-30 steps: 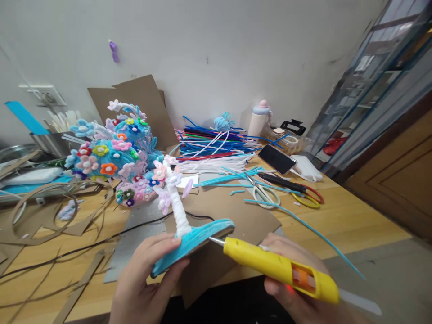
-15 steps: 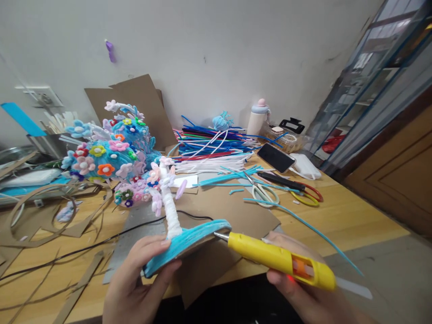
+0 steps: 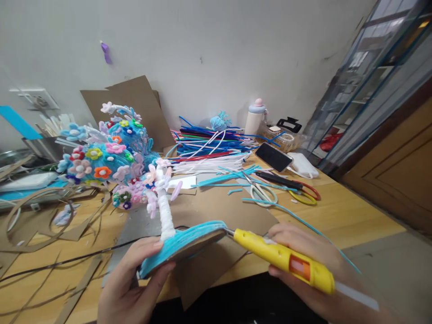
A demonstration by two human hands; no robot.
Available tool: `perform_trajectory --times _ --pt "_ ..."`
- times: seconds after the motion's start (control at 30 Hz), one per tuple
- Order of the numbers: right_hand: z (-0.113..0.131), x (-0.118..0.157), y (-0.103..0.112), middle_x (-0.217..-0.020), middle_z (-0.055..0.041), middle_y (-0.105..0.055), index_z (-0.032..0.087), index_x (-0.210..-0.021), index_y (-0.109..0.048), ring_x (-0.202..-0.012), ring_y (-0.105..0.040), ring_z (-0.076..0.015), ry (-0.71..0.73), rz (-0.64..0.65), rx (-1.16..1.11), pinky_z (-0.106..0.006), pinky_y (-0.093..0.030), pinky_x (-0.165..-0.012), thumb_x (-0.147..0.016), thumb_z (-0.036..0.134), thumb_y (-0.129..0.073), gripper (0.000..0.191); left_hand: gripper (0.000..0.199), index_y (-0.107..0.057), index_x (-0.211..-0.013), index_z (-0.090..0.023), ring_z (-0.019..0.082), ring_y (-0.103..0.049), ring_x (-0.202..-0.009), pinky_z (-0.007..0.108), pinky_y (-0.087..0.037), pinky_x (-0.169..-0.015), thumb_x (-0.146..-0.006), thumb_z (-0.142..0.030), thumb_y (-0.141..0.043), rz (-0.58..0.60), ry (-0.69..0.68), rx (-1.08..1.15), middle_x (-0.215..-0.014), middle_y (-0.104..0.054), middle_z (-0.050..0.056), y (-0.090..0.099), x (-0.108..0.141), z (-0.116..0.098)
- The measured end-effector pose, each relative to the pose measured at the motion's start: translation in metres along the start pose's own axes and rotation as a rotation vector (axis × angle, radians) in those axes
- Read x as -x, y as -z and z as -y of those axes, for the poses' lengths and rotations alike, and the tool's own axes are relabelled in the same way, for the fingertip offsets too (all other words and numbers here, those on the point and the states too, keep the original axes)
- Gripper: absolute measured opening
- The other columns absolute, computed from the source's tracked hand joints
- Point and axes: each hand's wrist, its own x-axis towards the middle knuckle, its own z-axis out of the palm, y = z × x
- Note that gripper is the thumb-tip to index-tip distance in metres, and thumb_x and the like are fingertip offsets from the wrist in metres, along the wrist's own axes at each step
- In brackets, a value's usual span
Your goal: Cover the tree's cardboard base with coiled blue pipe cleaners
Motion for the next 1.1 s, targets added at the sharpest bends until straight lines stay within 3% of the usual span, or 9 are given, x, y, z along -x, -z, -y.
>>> perform_trajectory --times 0.07,0.17,0.27,0.43,0.57,0.67,0.83,0.97,1.1 --pt "-0.014 -0.001 0.002 -0.079 -0.0043 -0.068 0.023 -0.084 -0.066 -0.068 -0.064 -0.0193 -0.181 -0.055 -0.113 -0.028 -0.053 -0.058 -0.086 0.033 -0.068 0.010 0.040 -0.060 -0.118 -0.022 0.013 -0.065 -0.104 0.018 -0.055 -0.090 -0.082 -0.005 -0.067 0.000 0.007 0.005 -0.110 -0.067 0.002 0.000 0.001 0.000" --pt "-0.042 -0.010 -0.009 -0.069 -0.0014 -0.062 0.021 -0.088 -0.064 -0.053 -0.057 -0.0145 -0.614 -0.181 -0.427 -0.025 -0.049 -0.048 -0.092 0.049 -0.057 0.028 0.041 -0.060 -0.118 -0.022 0.012 -0.064 -0.106 0.017 -0.054 -0.092 -0.082 -0.004 -0.066 0.010 0.008 0.021 -0.111 -0.066 0.002 0.000 0.001 -0.001" --pt "-0.063 -0.025 -0.031 -0.071 -0.0051 -0.066 0.017 -0.092 -0.063 -0.057 -0.063 -0.0166 -0.687 -0.059 -0.528 -0.028 -0.054 -0.050 -0.094 0.051 -0.048 0.038 0.040 -0.060 -0.117 -0.023 0.012 -0.063 -0.106 0.017 -0.054 -0.092 -0.082 -0.002 -0.065 0.031 0.000 0.039 -0.110 -0.065 0.002 -0.001 -0.001 -0.002" --pt "-0.078 -0.037 -0.056 -0.085 -0.0108 -0.077 0.015 -0.095 -0.074 -0.079 -0.074 -0.0238 -0.634 0.106 -0.411 -0.036 -0.060 -0.071 -0.089 0.046 -0.055 0.036 0.039 -0.059 -0.116 -0.021 0.012 -0.063 -0.105 0.018 -0.055 -0.090 -0.083 -0.002 -0.064 0.066 -0.044 0.027 -0.109 -0.065 0.002 0.000 -0.006 -0.003" --pt "-0.100 -0.040 -0.045 -0.088 -0.0105 -0.076 0.017 -0.082 -0.075 -0.090 -0.070 -0.0301 -0.577 0.040 -0.094 -0.046 -0.055 -0.084 -0.089 0.046 -0.058 0.035 0.042 -0.058 -0.118 -0.021 0.012 -0.062 -0.106 0.017 -0.054 -0.091 -0.082 0.000 -0.063 0.064 -0.055 0.031 -0.110 -0.064 0.002 0.000 -0.006 -0.003" --pt "-0.122 -0.043 -0.037 -0.107 -0.0097 -0.071 0.017 -0.094 -0.071 -0.112 -0.062 -0.0294 -0.488 0.011 0.122 -0.051 -0.045 -0.100 -0.091 0.037 -0.063 0.022 0.042 -0.058 -0.118 -0.021 0.012 -0.061 -0.108 0.018 -0.054 -0.091 -0.083 0.000 -0.063 0.064 -0.054 0.038 -0.111 -0.063 0.003 -0.001 -0.005 -0.003" --pt "-0.145 -0.044 -0.044 -0.110 -0.0060 -0.068 0.016 -0.106 -0.066 -0.098 -0.066 -0.0205 -0.370 0.068 0.290 -0.043 -0.053 -0.089 -0.095 0.035 -0.062 0.022 0.040 -0.057 -0.120 -0.023 0.014 -0.061 -0.107 0.021 -0.054 -0.090 -0.085 -0.004 -0.063 0.087 -0.065 -0.023 -0.112 -0.063 0.003 -0.006 -0.012 -0.007" --pt "-0.136 -0.044 -0.036 -0.087 -0.0050 -0.072 0.017 -0.087 -0.069 -0.082 -0.068 -0.0215 -0.286 -0.060 0.310 -0.040 -0.055 -0.077 -0.094 0.034 -0.061 0.020 0.038 -0.056 -0.121 -0.024 0.015 -0.061 -0.109 0.025 -0.053 -0.092 -0.087 -0.009 -0.062 0.112 -0.057 -0.073 -0.116 -0.062 0.004 -0.011 -0.026 -0.019" --pt "-0.087 -0.049 -0.016 -0.095 -0.0080 -0.072 0.020 -0.095 -0.071 -0.092 -0.068 -0.0253 -0.148 -0.283 0.263 -0.040 -0.053 -0.083 -0.094 0.029 -0.057 0.016 0.032 -0.058 -0.117 -0.025 0.016 -0.058 -0.112 0.028 -0.053 -0.094 -0.088 -0.011 -0.061 0.118 -0.068 -0.129 -0.118 -0.058 0.005 -0.014 -0.037 -0.032"
